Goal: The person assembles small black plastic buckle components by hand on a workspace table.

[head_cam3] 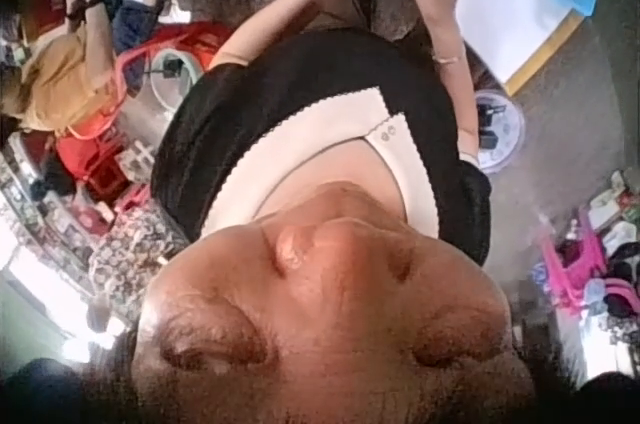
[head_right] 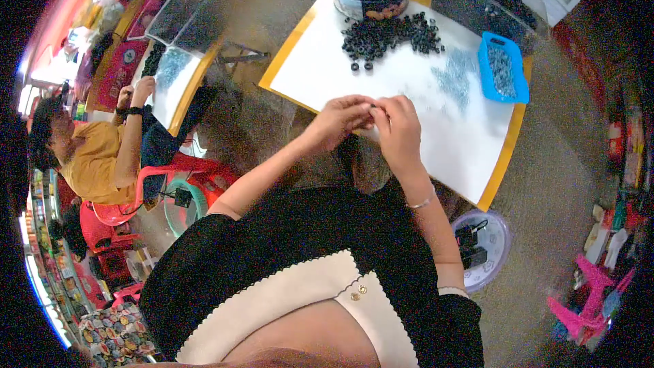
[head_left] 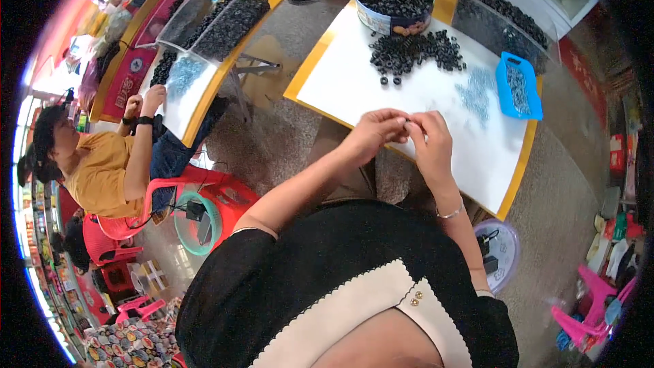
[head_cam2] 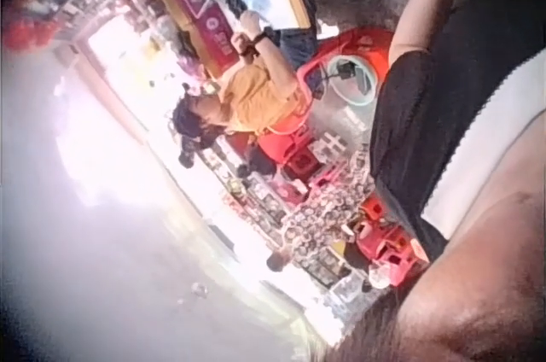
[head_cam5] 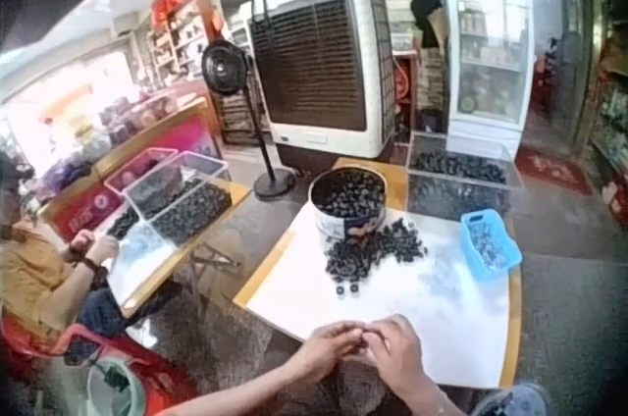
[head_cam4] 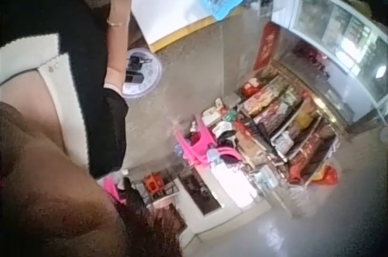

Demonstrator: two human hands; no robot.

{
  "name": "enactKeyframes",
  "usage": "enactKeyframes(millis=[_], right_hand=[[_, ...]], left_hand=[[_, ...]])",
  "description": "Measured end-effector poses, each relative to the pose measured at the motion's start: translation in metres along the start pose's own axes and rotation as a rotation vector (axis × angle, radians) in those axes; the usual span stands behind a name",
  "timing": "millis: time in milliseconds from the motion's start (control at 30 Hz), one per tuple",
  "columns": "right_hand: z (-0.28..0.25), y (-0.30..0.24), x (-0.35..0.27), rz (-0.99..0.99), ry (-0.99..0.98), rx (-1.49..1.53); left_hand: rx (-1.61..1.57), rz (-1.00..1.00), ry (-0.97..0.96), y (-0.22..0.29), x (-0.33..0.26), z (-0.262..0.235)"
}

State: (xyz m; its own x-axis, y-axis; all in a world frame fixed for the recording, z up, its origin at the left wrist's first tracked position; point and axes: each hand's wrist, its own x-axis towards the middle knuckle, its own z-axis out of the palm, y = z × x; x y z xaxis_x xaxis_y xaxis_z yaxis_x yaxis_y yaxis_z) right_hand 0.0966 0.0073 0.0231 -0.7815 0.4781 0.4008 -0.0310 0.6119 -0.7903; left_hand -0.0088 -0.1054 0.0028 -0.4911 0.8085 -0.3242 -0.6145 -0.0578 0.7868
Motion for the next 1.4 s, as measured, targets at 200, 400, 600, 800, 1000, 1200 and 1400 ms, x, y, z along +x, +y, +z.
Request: enactKeyframes(millis=[200,400,600,800,1000,1200,1400], right_hand=[[-0.026,0.030,0.002,-0.078,0.043,-0.212],[-0.041,0.071,0.010,-0.027,0.017,-0.695],[-0.041,0.066,0.009,-0.086,0.087,-0.563],[-0.031,0.057,0.006,0.171,0.207,-0.237],[-0.011,0.033,0.003,0.365,0.126,0.114],[-0.015,0.033,0.002,0.400,0.024,0.284],[-0.020,0.032,0.004,0.438,-0.051,0.463]], left_hand=[[0.010,-0.050,0.011,0.003,0.009,0.000],[-0.040,-0.053,-0.023,0.004,0.014,0.000],[-0.090,-0.070,-0.036,-0.008,0.022,-0.002],[-0.124,-0.031,-0.093,-0.018,0.049,0.011],[-0.136,-0.016,-0.136,-0.026,0.061,0.014],[-0.031,-0.061,-0.201,-0.015,0.054,0.006],[-0.080,-0.157,-0.361,-0.016,0.052,-0.001]])
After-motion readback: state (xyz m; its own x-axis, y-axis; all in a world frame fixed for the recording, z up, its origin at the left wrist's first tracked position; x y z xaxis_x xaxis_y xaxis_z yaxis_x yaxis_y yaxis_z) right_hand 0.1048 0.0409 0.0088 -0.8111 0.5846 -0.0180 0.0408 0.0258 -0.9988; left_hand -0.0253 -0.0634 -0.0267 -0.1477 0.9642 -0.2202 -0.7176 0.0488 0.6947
